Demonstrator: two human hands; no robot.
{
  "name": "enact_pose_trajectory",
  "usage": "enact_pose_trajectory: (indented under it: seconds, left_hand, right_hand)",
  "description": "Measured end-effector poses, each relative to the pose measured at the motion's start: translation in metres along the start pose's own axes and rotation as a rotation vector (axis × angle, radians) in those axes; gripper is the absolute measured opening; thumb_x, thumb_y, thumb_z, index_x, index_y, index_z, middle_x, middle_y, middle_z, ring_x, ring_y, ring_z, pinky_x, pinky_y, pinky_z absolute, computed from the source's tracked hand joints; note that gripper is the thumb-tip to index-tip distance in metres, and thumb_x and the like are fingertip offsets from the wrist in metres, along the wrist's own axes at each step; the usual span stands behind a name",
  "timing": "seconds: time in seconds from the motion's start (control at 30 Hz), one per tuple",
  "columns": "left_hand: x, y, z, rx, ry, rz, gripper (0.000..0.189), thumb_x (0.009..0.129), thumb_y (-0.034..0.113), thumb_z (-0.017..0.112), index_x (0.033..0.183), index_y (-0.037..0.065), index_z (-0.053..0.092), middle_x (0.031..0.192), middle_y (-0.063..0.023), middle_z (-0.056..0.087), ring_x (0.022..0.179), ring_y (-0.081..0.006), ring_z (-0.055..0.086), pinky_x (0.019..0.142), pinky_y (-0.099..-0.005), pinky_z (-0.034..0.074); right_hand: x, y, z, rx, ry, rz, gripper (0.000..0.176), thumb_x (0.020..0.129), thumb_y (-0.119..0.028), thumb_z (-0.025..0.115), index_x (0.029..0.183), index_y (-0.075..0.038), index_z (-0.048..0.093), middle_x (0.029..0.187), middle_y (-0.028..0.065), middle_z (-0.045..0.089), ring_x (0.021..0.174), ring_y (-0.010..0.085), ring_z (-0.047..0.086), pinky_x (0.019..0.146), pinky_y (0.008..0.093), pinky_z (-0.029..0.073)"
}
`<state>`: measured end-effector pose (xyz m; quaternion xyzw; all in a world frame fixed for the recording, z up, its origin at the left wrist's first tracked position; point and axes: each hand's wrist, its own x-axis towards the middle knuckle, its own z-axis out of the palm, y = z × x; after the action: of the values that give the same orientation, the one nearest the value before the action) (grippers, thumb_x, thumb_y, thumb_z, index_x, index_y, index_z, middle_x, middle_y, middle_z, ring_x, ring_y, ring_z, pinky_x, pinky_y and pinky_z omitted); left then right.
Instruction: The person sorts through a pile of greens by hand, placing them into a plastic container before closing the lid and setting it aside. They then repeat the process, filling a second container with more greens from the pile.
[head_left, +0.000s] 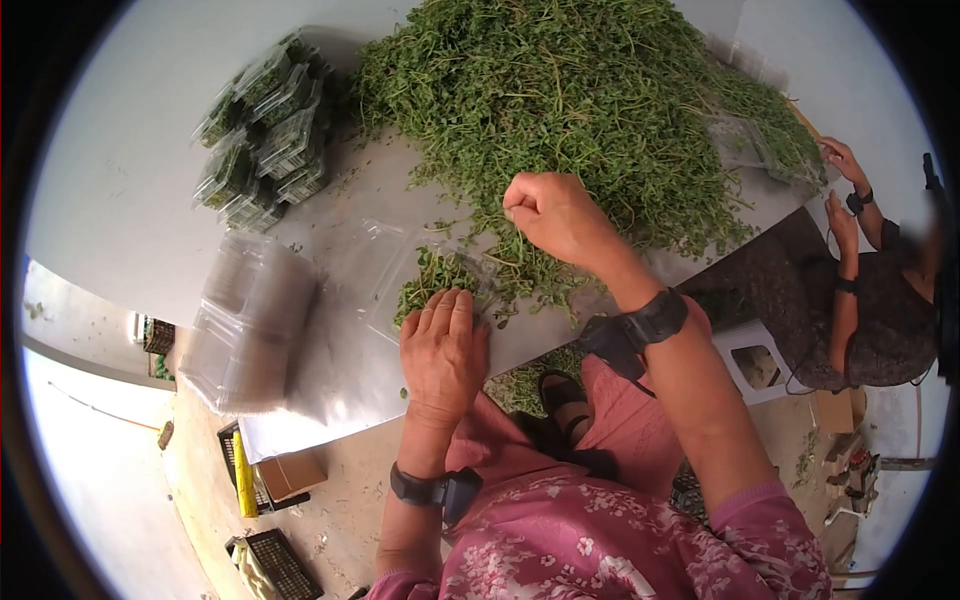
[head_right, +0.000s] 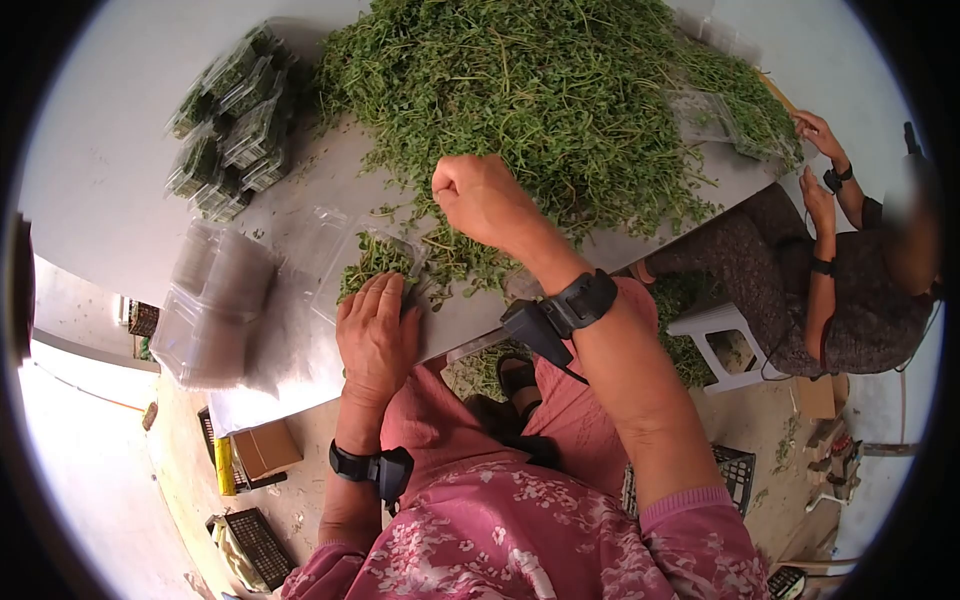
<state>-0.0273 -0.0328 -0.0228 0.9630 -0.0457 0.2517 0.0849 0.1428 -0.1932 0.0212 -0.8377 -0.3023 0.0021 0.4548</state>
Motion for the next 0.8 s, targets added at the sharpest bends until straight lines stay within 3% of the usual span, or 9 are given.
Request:
enact_pose_trajectory:
  seconds: [0.17, 0.47, 0.57, 0.8]
  left_hand:
    - [0.000, 0.000, 0.000, -0.003, -0.002, -0.004, 0.044, 0.082, 0.017, 0.072, 0.122, 0.002, 0.062, 0.124, -0.0129, 0.067, 0.119, -0.0292, 0.062, 0.102, -0.0440, 0.044]
    - [0.000, 0.000, 0.000, 0.004, 0.003, 0.008, 0.044, 0.082, 0.017, 0.073, 0.122, 0.002, 0.062, 0.123, -0.0132, 0.067, 0.117, -0.0289, 0.063, 0.101, -0.0435, 0.044]
    - [0.000, 0.000, 0.000, 0.007, 0.010, 0.016, 0.044, 0.082, 0.017, 0.073, 0.121, 0.001, 0.062, 0.122, -0.0134, 0.068, 0.117, -0.0290, 0.063, 0.101, -0.0432, 0.044]
    - [0.000, 0.000, 0.000, -0.029, 0.006, 0.005, 0.047, 0.080, 0.015, 0.073, 0.124, 0.000, 0.061, 0.123, -0.0164, 0.067, 0.117, -0.0331, 0.063, 0.099, -0.0453, 0.046]
  right_hand:
    - [0.004, 0.001, -0.001, 0.215, 0.108, -0.104, 0.006, 0.093, -0.005, 0.068, 0.094, 0.001, 0.067, 0.081, 0.0013, 0.067, 0.069, 0.0065, 0.060, 0.061, 0.0267, 0.050]
    - [0.004, -0.006, 0.012, 0.584, -0.022, -0.034, 0.010, 0.092, -0.008, 0.069, 0.093, 0.002, 0.068, 0.077, 0.0011, 0.068, 0.067, 0.0072, 0.063, 0.060, 0.0247, 0.052]
    - [0.002, -0.008, 0.016, 0.577, -0.067, -0.038, 0.007, 0.096, -0.004, 0.066, 0.100, 0.002, 0.065, 0.082, -0.0001, 0.064, 0.068, 0.0060, 0.060, 0.061, 0.0228, 0.051]
    - [-0.002, -0.015, 0.024, 0.610, -0.098, -0.034, 0.008, 0.095, -0.004, 0.066, 0.100, 0.002, 0.064, 0.082, 0.0001, 0.064, 0.068, 0.0060, 0.061, 0.059, 0.0221, 0.050]
